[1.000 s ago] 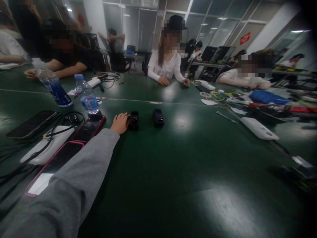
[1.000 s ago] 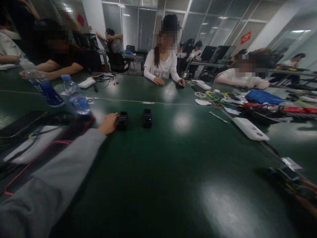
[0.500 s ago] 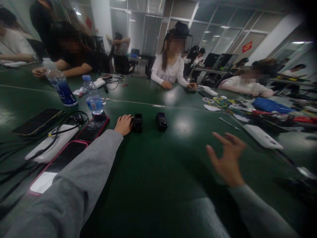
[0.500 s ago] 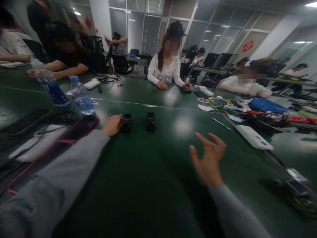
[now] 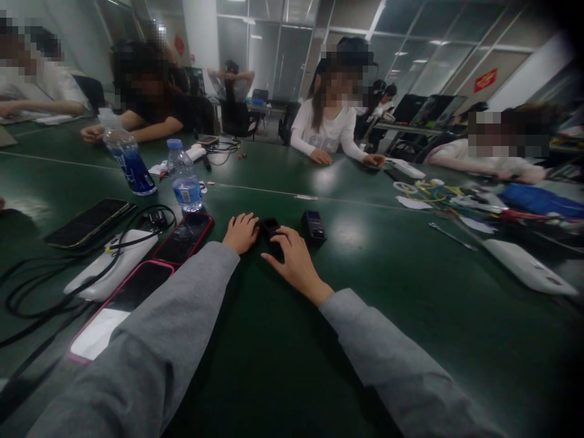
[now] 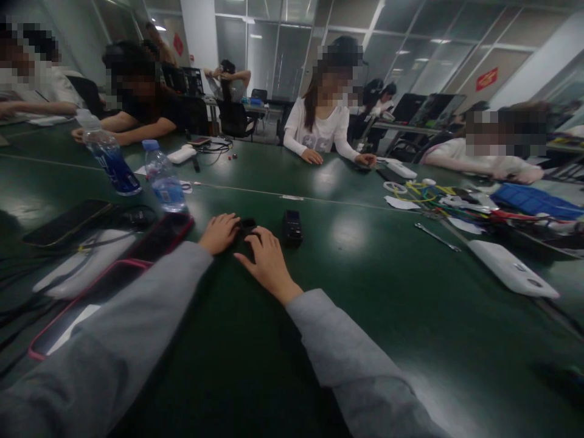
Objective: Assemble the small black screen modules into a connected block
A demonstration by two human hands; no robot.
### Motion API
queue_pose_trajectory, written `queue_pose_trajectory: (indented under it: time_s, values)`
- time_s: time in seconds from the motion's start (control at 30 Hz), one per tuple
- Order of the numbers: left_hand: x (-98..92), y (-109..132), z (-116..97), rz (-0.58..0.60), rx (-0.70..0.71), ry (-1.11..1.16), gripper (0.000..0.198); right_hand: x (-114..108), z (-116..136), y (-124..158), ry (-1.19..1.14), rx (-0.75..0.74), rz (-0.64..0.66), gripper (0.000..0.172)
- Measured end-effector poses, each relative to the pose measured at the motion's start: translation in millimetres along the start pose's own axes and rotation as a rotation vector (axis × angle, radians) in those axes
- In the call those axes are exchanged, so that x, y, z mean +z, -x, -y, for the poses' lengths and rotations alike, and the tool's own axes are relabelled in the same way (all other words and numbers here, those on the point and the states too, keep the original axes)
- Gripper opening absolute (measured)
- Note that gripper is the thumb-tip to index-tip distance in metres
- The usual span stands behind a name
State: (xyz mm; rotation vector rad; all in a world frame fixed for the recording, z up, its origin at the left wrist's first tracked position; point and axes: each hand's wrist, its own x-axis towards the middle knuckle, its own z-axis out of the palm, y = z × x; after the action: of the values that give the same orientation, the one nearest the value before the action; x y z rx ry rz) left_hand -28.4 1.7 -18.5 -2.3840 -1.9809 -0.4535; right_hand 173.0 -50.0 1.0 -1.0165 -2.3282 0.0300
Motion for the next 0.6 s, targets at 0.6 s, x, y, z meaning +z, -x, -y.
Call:
queue_pose_trajectory:
  time_s: [0.6]
  values:
    - [1.9,-0.7,1.8,0.014,0.008,0.038,0.047,-82.0,-38.8,126.9,-0.033,0.215,0.099,0.053]
